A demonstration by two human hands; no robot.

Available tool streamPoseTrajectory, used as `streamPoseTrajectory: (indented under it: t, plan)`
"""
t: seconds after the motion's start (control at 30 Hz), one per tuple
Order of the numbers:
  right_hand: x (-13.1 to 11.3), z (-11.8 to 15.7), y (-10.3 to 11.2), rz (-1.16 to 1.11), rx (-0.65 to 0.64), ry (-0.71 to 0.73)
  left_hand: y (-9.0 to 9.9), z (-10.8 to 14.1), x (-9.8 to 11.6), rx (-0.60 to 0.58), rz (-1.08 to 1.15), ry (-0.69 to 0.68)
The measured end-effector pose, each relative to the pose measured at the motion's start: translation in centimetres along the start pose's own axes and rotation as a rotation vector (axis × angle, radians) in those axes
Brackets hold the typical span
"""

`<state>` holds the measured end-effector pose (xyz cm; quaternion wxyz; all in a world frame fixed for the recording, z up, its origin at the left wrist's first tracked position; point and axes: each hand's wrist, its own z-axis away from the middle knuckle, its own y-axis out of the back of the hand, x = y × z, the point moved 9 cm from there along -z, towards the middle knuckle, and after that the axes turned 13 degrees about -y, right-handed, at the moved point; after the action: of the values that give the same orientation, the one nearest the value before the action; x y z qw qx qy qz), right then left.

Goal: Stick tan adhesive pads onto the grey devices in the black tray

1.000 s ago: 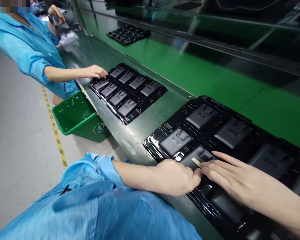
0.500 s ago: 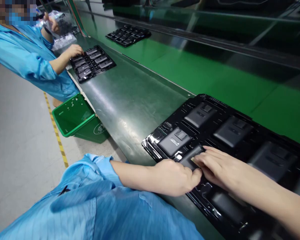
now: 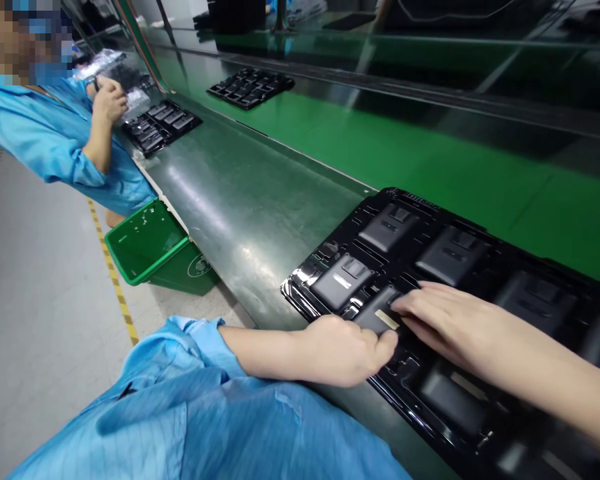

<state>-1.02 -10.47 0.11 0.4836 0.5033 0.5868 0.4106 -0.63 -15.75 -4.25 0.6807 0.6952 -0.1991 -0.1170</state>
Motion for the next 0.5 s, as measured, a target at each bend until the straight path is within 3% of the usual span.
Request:
streamPoseTrajectory:
  t: [0.1, 0.27, 0.37, 0.5]
  plan:
    - [-0.9, 1.9, 0.9, 0.149, 0.075, 0.089, 0.0, 0.2, -0.6, 0.008, 0.026, -0.009]
    - [-2.3, 3.7, 0.1, 0.404, 0.123, 0.139, 0.0, 0.5, -2.3, -0.048, -0.045, 0.027]
    - [-3.0, 3.8, 0.8, 0.412, 0.215, 0.226, 0.3, 0.3, -2.2, -0.120, -0.134, -0.065]
    - [-2.7, 3.5, 1.6, 0.390, 0.239, 0.249, 0.6, 0.2, -1.8, -0.183, -0.225, -0.191]
